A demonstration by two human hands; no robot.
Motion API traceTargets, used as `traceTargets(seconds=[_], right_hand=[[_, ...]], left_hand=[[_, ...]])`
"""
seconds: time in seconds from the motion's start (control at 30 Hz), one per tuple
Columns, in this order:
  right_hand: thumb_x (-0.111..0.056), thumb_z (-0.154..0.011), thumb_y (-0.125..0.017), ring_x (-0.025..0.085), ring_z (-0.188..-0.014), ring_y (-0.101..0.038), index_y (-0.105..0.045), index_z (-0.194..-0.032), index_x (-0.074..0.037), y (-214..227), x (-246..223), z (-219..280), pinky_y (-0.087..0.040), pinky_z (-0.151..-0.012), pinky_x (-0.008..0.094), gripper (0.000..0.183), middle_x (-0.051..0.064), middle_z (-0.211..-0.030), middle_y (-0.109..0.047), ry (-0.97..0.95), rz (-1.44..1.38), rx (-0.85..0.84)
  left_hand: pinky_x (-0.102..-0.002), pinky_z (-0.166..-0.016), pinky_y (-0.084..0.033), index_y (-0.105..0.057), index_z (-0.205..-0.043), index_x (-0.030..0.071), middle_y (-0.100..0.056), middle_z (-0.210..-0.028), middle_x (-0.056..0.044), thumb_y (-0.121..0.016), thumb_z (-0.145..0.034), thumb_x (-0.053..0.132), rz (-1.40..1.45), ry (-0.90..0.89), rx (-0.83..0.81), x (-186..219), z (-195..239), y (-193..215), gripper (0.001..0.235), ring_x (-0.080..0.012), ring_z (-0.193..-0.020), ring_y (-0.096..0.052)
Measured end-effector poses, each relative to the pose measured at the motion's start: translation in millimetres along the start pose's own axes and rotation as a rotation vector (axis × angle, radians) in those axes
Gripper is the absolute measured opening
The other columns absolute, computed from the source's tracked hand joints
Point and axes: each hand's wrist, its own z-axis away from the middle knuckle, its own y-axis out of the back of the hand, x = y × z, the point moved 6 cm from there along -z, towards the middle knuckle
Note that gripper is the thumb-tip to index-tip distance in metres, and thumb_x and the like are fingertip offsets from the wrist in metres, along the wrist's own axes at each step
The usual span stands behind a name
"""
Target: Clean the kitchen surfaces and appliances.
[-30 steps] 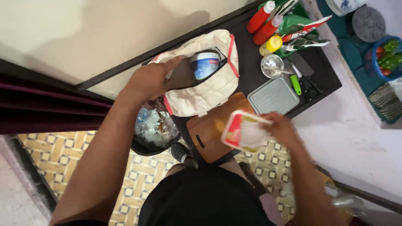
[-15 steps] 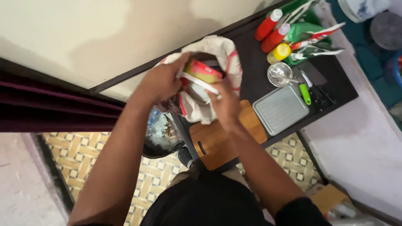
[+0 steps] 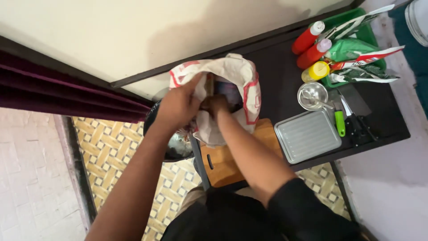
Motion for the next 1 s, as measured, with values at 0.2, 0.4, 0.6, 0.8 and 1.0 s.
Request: traceTargets(seconds=[0.2, 0.4, 0.6, 0.8, 1.0], right_hand=[[-0.035, -0.084, -0.074, 0.042, -0.103, -0.068, -0.058, -0.13, -0.002, 7.6, -0.8, 32.3, -0.055, -0.084, 0.051, 0.059, 0.023, -0.111, -0.072, 0.485, 0.829, 0.025], [-0.044, -0.111, -0.06, 0.039, -0.087, -0.07, -0.074, -0.088, -0.007, 94.9, -72.1, 134.6, -0.054, -0.081, 0.049, 0.045, 0.018, -0.089, -0.073, 0.852, 1.01, 0.081], [-0.028, -0.099, -0.072, 0.026, -0.069, -0.068, -0.073, -0.098, -0.004, 182.5, -109.5, 337.7, -0.052, -0.064, 0.037, 0.025, 0.012, -0.079, -0.07, 1.101, 0.554, 0.327], [-0.015, -0.096, -0.077, 0.002, -0.067, -0.056, -0.07, -0.108, 0.0, 233.0, -41.6, 525.4, -0.043, -0.063, 0.02, 0.021, 0.001, -0.079, -0.065, 1.108, 0.171, 0.834], [-0.022, -0.094, -0.089, 0.002, -0.065, -0.054, -0.061, -0.131, 0.0, 226.4, -14.6, 629.5, -0.038, -0.061, 0.016, 0.051, -0.001, -0.072, -0.062, 0.892, 0.355, 1.224]], left_hand=[[-0.05, -0.076, -0.054, -0.051, -0.152, 0.02, -0.073, -0.089, -0.02, -0.063, -0.085, 0.016, 0.067, 0.107, 0.089, -20.2, 7.3, 38.1, 0.068, -0.0383, -0.083, -0.071], [-0.034, -0.08, -0.055, -0.057, -0.149, 0.012, -0.075, -0.098, -0.01, -0.064, -0.091, 0.004, 0.384, -0.005, 0.14, -10.4, 18.3, 82.9, 0.059, -0.0194, -0.086, -0.07], [-0.025, -0.07, -0.057, -0.059, -0.148, 0.011, -0.076, -0.087, -0.003, -0.057, -0.093, -0.004, 0.744, -0.115, -0.214, 77.0, 33.5, 131.8, 0.057, -0.0103, -0.073, -0.069], [-0.025, -0.065, -0.052, -0.059, -0.157, 0.01, -0.068, -0.078, -0.002, -0.063, -0.095, -0.005, 0.792, -0.573, -0.667, 145.2, 62.8, 113.5, 0.064, -0.0085, -0.07, -0.064], [-0.021, -0.075, -0.051, -0.055, -0.15, 0.01, -0.071, -0.088, 0.003, -0.061, -0.093, 0.0, 0.814, -0.849, -0.911, 231.8, 110.9, 51.7, 0.057, -0.0038, -0.078, -0.062]])
